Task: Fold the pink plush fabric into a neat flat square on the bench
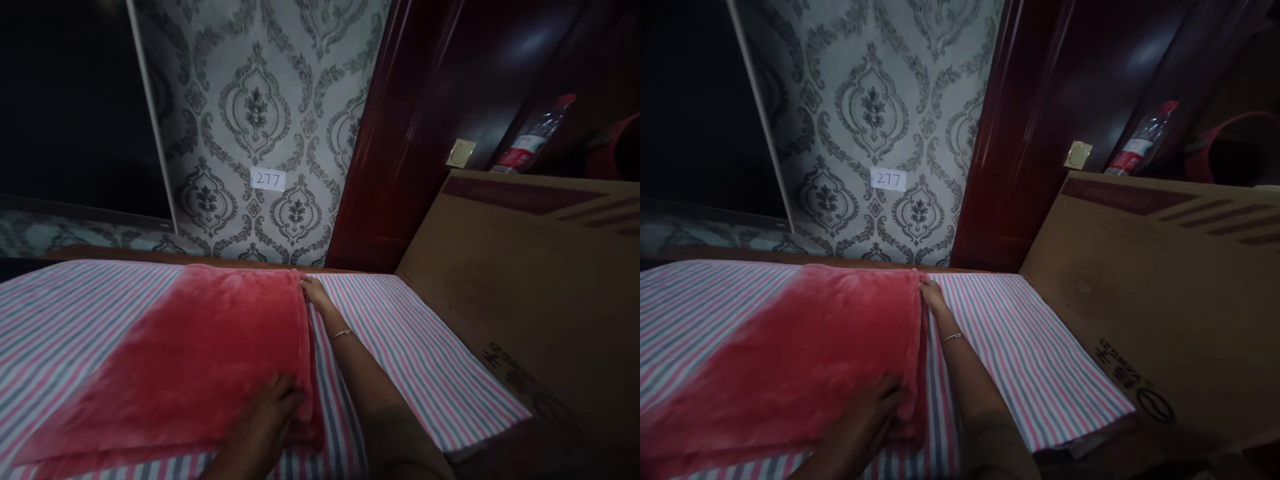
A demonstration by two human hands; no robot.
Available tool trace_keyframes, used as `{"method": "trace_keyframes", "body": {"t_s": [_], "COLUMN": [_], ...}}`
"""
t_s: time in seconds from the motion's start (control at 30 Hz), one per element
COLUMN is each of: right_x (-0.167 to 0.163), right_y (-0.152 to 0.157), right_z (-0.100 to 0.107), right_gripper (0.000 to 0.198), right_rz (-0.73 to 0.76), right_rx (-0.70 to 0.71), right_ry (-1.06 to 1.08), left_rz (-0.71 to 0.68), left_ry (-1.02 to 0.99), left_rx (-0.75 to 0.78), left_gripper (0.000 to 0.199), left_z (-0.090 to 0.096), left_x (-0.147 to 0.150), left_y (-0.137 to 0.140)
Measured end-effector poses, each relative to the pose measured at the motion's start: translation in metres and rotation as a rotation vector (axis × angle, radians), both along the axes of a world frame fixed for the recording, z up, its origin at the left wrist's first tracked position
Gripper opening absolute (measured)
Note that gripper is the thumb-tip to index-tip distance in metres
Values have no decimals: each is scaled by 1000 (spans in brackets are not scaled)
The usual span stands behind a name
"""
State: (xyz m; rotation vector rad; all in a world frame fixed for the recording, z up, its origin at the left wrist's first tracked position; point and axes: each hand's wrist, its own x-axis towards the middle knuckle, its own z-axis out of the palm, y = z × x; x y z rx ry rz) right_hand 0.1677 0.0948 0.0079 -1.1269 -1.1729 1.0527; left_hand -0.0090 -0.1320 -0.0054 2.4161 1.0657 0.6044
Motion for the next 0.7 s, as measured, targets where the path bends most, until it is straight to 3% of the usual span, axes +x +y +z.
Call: {"method": "trace_keyframes", "body": {"t_s": [0.17,0.37,0.6,0.7], "right_x": [-10,-20,-6,2], "right_y": [34,35,28,27], "right_z": [10,3,-20,-21], "right_gripper": [33,44,38,37], "right_rz": [-19,-66,-218,-246], "right_rx": [-13,50,-22,-39], "right_ry": [-21,-118,-294,-329], "left_rz": [-33,-27,56,70], "left_ry": [-258,-293,-37,-107], "left_rx": [-135,-52,271,213], "left_gripper": [20,25,12,15], "left_z": [0,8,-28,-38], "left_x": [-8,-8,2,5], "left_y": [3,-7,-10,-13]}}
